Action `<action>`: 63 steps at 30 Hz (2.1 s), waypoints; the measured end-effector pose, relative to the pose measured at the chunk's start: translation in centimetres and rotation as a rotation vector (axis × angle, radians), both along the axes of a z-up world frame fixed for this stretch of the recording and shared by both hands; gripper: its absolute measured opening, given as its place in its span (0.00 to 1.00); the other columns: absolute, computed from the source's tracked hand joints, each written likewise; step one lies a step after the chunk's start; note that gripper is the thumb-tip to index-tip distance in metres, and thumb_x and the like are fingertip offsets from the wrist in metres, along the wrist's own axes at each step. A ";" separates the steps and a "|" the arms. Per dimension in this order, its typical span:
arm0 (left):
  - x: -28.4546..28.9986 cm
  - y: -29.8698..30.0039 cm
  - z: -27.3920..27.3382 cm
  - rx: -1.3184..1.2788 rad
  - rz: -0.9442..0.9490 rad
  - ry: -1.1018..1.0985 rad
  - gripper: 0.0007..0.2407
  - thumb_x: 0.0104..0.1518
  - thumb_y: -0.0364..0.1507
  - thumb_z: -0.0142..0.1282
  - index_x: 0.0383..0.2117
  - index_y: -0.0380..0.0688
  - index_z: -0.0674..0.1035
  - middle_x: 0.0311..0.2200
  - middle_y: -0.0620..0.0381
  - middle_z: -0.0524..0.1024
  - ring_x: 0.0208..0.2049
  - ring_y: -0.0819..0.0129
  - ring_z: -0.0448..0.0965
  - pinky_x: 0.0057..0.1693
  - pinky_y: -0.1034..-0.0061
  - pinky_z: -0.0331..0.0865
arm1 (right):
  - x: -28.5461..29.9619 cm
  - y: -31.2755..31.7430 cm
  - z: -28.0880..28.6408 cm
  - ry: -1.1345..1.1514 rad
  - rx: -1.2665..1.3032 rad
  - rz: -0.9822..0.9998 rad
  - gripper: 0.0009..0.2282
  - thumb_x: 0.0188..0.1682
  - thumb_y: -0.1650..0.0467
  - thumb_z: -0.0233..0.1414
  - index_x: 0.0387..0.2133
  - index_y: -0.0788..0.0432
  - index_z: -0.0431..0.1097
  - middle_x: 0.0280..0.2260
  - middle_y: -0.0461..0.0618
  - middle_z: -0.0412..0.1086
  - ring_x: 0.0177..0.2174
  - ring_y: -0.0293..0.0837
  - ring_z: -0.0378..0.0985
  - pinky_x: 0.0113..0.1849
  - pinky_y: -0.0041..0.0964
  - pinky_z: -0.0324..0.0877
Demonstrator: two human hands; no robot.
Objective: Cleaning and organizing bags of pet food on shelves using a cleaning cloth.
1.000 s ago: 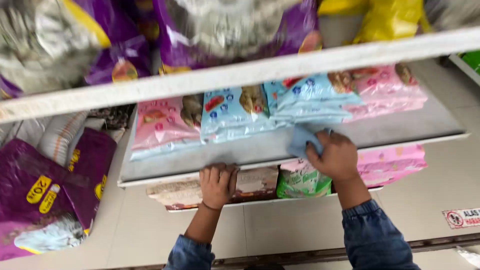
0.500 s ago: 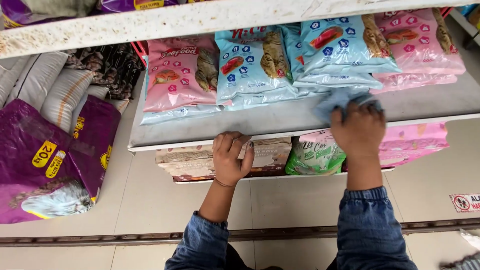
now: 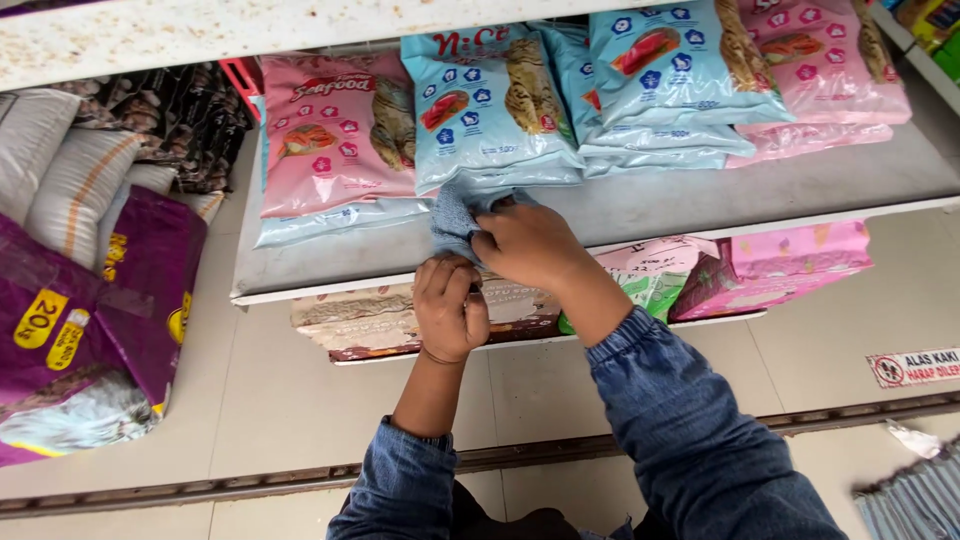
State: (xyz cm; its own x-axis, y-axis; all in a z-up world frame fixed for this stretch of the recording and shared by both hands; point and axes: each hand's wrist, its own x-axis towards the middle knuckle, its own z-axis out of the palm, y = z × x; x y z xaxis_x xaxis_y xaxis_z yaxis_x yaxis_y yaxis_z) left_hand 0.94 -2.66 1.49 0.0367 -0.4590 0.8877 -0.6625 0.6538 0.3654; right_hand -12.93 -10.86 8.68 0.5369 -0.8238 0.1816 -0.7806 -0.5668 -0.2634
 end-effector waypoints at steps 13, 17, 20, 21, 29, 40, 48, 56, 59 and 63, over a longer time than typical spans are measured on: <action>-0.3 -0.6 0.4 -0.002 0.076 0.027 0.07 0.59 0.29 0.47 0.29 0.39 0.75 0.32 0.51 0.77 0.33 0.53 0.74 0.43 0.62 0.67 | -28.3 -6.7 -1.9 0.085 -0.060 -0.584 0.19 0.51 0.58 0.46 0.38 0.59 0.79 0.42 0.68 0.75 0.42 0.72 0.76 0.48 0.62 0.70; -0.7 -0.9 -0.3 0.002 0.090 0.022 0.07 0.61 0.29 0.47 0.28 0.40 0.74 0.31 0.53 0.78 0.31 0.54 0.74 0.42 0.64 0.67 | -35.1 -9.0 -2.9 0.093 -0.066 -0.669 0.20 0.51 0.58 0.46 0.40 0.58 0.79 0.42 0.69 0.75 0.43 0.73 0.76 0.49 0.62 0.69; -0.8 -1.2 -0.7 0.028 0.125 0.034 0.06 0.61 0.29 0.48 0.28 0.42 0.74 0.31 0.54 0.77 0.32 0.55 0.72 0.43 0.64 0.65 | -40.6 -11.6 -4.9 0.138 -0.126 -0.794 0.21 0.54 0.58 0.45 0.37 0.62 0.80 0.43 0.71 0.75 0.44 0.74 0.76 0.49 0.62 0.70; -1.0 -1.2 -0.8 0.035 0.155 -0.009 0.05 0.58 0.30 0.50 0.27 0.42 0.74 0.31 0.54 0.76 0.33 0.55 0.72 0.44 0.63 0.64 | -42.1 -12.4 -5.3 0.127 -0.137 -0.808 0.20 0.54 0.58 0.45 0.38 0.61 0.80 0.43 0.72 0.75 0.43 0.74 0.76 0.49 0.62 0.70; -1.3 -0.5 0.1 0.107 0.222 -0.154 0.10 0.46 0.33 0.61 0.27 0.44 0.73 0.31 0.55 0.71 0.36 0.55 0.69 0.47 0.62 0.59 | -52.2 -21.0 -14.4 0.167 -0.417 -0.759 0.22 0.52 0.65 0.39 0.40 0.73 0.77 0.46 0.80 0.72 0.44 0.77 0.74 0.46 0.61 0.67; 1.2 1.6 2.9 0.190 0.097 -0.002 0.08 0.51 0.27 0.60 0.34 0.40 0.77 0.37 0.51 0.79 0.33 0.54 0.80 0.39 0.66 0.74 | -19.1 -6.5 -3.6 0.386 -0.188 -0.647 0.25 0.58 0.53 0.43 0.33 0.60 0.82 0.35 0.65 0.79 0.37 0.63 0.82 0.38 0.56 0.75; 6.1 4.5 6.2 0.133 0.283 0.059 0.05 0.57 0.25 0.61 0.34 0.39 0.78 0.36 0.51 0.79 0.34 0.56 0.82 0.41 0.68 0.76 | 4.2 2.6 0.6 0.179 -0.092 -0.150 0.16 0.50 0.61 0.50 0.21 0.57 0.80 0.24 0.59 0.77 0.28 0.59 0.82 0.35 0.54 0.76; 11.8 8.4 8.0 0.171 0.474 0.164 0.04 0.64 0.24 0.58 0.37 0.35 0.79 0.34 0.50 0.81 0.34 0.60 0.83 0.44 0.70 0.76 | 14.5 4.0 -0.8 0.139 -0.010 -0.005 0.11 0.47 0.65 0.52 0.25 0.55 0.82 0.28 0.56 0.79 0.32 0.55 0.83 0.35 0.51 0.76; 11.7 8.6 8.4 0.209 0.447 0.163 0.05 0.64 0.24 0.57 0.42 0.36 0.81 0.36 0.49 0.81 0.35 0.59 0.83 0.45 0.70 0.77 | 16.0 4.9 -0.2 0.232 0.005 -0.009 0.09 0.46 0.66 0.53 0.27 0.54 0.82 0.29 0.54 0.79 0.32 0.54 0.83 0.32 0.51 0.77; 10.7 8.1 8.8 0.279 0.364 0.071 0.10 0.64 0.27 0.54 0.47 0.37 0.81 0.43 0.45 0.81 0.44 0.50 0.82 0.51 0.64 0.75 | 16.5 5.6 -1.7 0.135 -0.053 0.082 0.07 0.45 0.68 0.53 0.24 0.53 0.79 0.29 0.52 0.78 0.33 0.53 0.83 0.33 0.49 0.76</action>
